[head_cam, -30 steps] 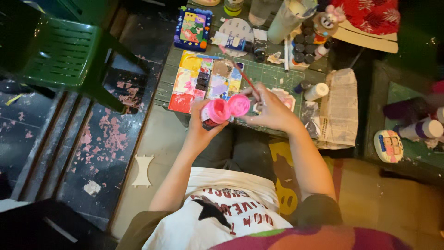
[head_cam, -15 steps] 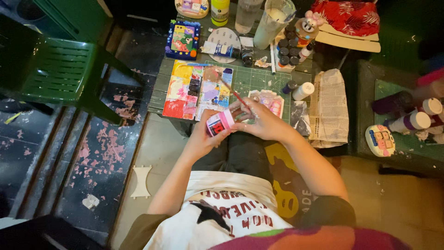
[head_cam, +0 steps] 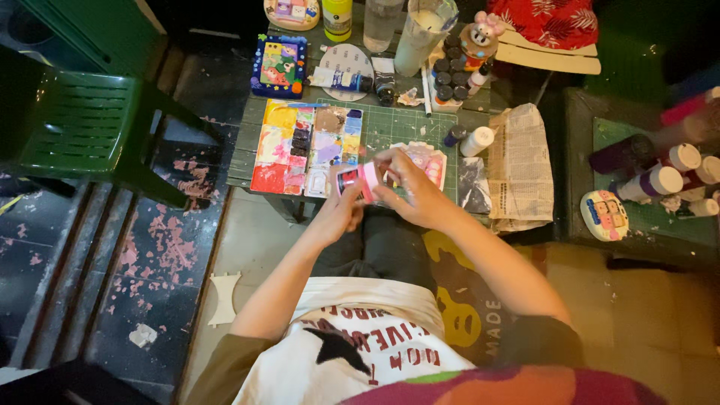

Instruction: The person paints small figurines with a brush, using pink and white paint from jars and a palette. They dip the brush in water, mix colors on the palette, and apply paint to the figurines and a white tray.

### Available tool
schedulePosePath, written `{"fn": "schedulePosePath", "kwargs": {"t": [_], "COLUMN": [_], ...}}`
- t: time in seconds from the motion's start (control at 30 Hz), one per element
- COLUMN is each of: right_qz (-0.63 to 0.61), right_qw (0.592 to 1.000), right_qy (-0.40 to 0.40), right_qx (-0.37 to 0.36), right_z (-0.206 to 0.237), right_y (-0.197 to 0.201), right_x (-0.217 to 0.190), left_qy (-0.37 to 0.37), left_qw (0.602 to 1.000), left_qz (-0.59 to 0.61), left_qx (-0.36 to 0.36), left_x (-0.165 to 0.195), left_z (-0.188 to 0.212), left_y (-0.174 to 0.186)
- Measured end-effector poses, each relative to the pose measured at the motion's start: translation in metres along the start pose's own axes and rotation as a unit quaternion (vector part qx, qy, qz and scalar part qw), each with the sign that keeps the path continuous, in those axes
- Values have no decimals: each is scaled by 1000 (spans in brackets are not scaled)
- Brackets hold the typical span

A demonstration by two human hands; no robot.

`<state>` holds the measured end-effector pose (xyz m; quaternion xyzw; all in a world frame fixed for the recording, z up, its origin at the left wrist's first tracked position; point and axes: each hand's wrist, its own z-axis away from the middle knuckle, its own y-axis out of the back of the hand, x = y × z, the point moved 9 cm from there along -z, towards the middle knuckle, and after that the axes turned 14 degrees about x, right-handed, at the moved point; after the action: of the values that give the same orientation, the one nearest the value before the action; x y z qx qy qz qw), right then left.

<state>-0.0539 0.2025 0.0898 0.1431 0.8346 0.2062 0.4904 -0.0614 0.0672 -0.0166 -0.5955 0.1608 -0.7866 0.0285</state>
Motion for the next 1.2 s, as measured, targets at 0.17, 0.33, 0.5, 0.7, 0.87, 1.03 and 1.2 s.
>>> {"fn": "schedulePosePath", "kwargs": {"t": [0.17,0.33,0.5,0.7,0.87,1.03,1.2], "right_qz": [39,103,75,115,152,1,162], "right_qw": [988,990,975,989,981,937,980], "right_qy": [79,90,199,90,-60,-334,15], "right_qx": [126,37,-64,-24,101,97,112], "right_z": [-8,-21,-16,-23,-36,-29,-40], "right_y": [-1,-1,-1,7,20,27,41], "right_x": [-1,4,-9,8,15,47,-8], "left_qy": [-168,252,457,269,-110,-330,-148], "left_qw": [981,946,840,943,984,909,988], "left_qz": [-29,175,215,189,64,-200,-39], "left_qx": [94,-108,-196,-56,127,161,-1], "left_x": [20,-34,-49,-55,-1,41,11], "left_z": [-3,-7,19,-25,-39,-17,-43], "left_y": [-23,-53,-66,-61,-47,-46,-56]}}
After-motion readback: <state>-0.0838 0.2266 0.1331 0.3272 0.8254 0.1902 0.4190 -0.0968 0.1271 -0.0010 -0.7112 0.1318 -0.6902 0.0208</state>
